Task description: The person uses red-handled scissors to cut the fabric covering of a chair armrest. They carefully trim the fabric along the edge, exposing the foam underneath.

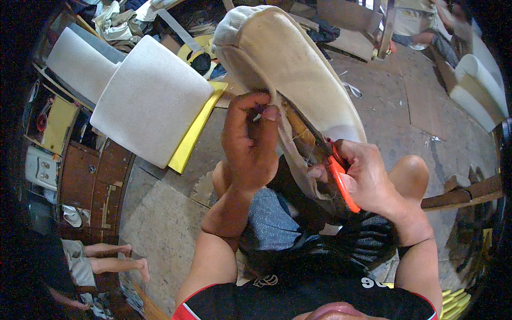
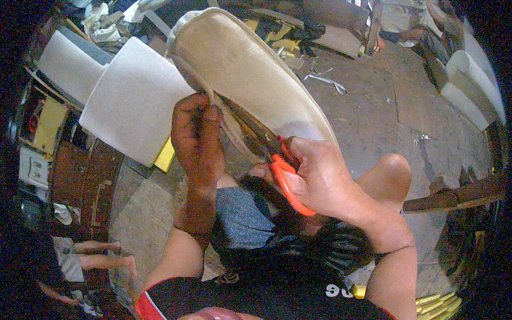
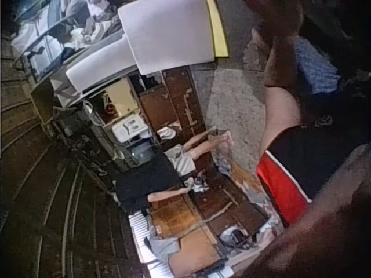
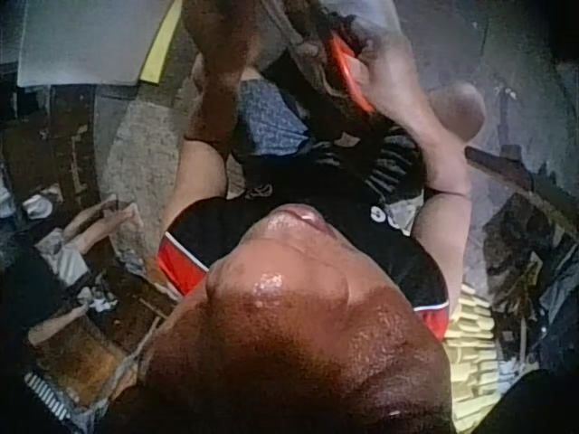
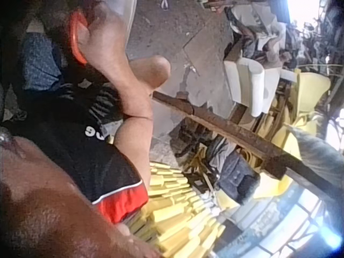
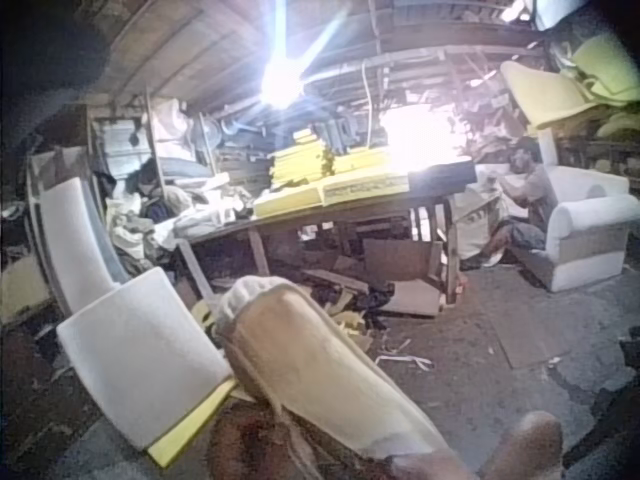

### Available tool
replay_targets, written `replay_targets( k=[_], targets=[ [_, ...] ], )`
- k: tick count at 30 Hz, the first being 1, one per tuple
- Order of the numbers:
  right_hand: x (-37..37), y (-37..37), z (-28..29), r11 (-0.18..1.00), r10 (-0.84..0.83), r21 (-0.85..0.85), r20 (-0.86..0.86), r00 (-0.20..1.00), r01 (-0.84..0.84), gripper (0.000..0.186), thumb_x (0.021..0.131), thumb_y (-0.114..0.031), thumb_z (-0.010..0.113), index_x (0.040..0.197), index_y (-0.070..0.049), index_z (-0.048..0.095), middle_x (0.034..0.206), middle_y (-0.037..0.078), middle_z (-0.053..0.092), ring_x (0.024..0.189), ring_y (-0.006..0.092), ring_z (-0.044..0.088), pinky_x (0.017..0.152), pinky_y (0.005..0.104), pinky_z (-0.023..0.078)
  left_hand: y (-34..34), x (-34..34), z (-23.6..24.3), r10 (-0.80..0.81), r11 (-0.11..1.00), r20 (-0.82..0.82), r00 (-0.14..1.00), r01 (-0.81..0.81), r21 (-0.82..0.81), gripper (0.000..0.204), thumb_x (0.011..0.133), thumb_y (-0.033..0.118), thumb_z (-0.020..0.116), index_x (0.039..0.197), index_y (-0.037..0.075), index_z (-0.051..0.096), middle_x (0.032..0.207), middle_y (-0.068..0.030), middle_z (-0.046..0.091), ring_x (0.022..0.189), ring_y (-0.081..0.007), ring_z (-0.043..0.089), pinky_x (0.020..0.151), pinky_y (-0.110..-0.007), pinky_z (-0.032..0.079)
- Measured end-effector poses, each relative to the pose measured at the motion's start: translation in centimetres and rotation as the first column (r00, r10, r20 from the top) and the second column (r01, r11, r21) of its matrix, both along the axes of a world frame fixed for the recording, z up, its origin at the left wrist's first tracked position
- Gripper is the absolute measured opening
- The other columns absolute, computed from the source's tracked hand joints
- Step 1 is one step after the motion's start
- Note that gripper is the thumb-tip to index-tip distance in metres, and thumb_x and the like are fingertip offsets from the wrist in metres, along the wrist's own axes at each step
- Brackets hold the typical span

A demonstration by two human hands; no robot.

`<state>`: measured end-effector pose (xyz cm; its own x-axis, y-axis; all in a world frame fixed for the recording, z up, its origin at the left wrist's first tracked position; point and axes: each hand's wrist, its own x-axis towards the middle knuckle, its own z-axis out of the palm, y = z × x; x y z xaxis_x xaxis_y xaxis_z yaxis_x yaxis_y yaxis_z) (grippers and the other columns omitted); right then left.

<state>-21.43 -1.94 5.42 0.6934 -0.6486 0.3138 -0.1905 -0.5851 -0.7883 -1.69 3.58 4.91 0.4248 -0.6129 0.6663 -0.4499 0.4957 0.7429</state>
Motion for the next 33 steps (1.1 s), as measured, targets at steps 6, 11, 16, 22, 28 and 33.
replay_targets(
  k=[6, 11, 16, 22, 28, 33],
  targets=[
    [-0.2, 0.2, -0.8, 0.975, 0.020, 0.219, 0.069, 0.997, -0.035, 0.044, 0.080, -0.039, 0.080, 0.076, 0.001, 0.064, 0.058, 0.010, 0.051, 0.056, 0.0153, 0.046, 0.051, 0.0359, 0.041, -0.2, 0.1, 0.2, -0.071, 0.997, -0.071, 0.995, 0.069, -0.029, 0.017, 0.098, 0.009, 0.056, 0.113, 0.001, 0.054, 0.094, -0.0034, 0.056, 0.084, -0.0090, 0.051, 0.077, -0.024, 0.043],
    [0.1, -0.1, -2.3, 0.953, 0.068, 0.292, 0.038, 0.997, -0.076, 0.046, 0.082, -0.040, 0.078, 0.068, 0.000, 0.063, 0.056, 0.008, 0.050, 0.053, 0.0145, 0.047, 0.049, 0.0362, 0.041, -0.5, 0.5, -0.5, -0.077, 0.996, -0.075, 0.994, 0.074, -0.042, 0.018, 0.098, 0.009, 0.057, 0.113, 0.001, 0.054, 0.096, -0.0037, 0.056, 0.085, -0.0085, 0.050, 0.077, -0.023, 0.043],
    [0.0, -0.3, -2.3, 0.935, 0.139, 0.327, 0.018, 0.990, -0.137, 0.048, 0.085, -0.041, 0.075, 0.067, 0.001, 0.061, 0.057, 0.013, 0.054, 0.054, 0.0158, 0.050, 0.052, 0.0375, 0.043, -0.2, 0.0, -0.1, -0.114, 0.993, -0.154, 0.981, 0.111, -0.028, 0.018, 0.097, 0.008, 0.058, 0.113, 0.001, 0.053, 0.097, -0.0038, 0.057, 0.087, -0.0081, 0.051, 0.077, -0.022, 0.043],
    [0.0, -0.2, -1.1, 0.946, 0.194, 0.274, -0.049, 0.980, -0.174, 0.043, 0.094, -0.041, 0.064, 0.081, 0.000, 0.061, 0.068, 0.002, 0.054, 0.066, 0.0106, 0.048, 0.058, 0.0296, 0.041, -0.4, 0.3, -0.3, -0.078, 0.996, -0.068, 0.995, 0.074, -0.057, 0.018, 0.096, 0.007, 0.059, 0.112, 0.001, 0.054, 0.097, -0.0039, 0.057, 0.086, -0.0076, 0.051, 0.075, -0.022, 0.044],
    [0.4, 0.2, -0.7, 0.986, 0.082, 0.150, -0.062, 0.995, -0.072, 0.037, 0.087, -0.032, 0.073, 0.079, 0.001, 0.060, 0.064, 0.005, 0.053, 0.062, 0.0110, 0.047, 0.055, 0.0314, 0.041, -0.1, 0.3, -0.2, -0.055, 0.998, 0.004, 0.998, 0.055, -0.013, 0.017, 0.095, 0.005, 0.060, 0.110, 0.001, 0.054, 0.097, -0.0045, 0.056, 0.086, -0.0095, 0.052, 0.076, -0.024, 0.045],
    [0.3, -0.1, -0.7, 0.996, -0.040, -0.089, -0.092, 0.995, 0.032, 0.038, 0.080, -0.028, 0.081, 0.074, 0.001, 0.058, 0.059, 0.014, 0.051, 0.056, 0.0125, 0.045, 0.050, 0.0340, 0.040, -0.1, -0.2, -0.1, -0.082, 0.996, -0.044, 0.996, 0.081, -0.023, 0.019, 0.095, 0.006, 0.060, 0.112, 0.001, 0.054, 0.097, -0.0045, 0.056, 0.087, -0.0098, 0.052, 0.077, -0.024, 0.045]
  ],
)
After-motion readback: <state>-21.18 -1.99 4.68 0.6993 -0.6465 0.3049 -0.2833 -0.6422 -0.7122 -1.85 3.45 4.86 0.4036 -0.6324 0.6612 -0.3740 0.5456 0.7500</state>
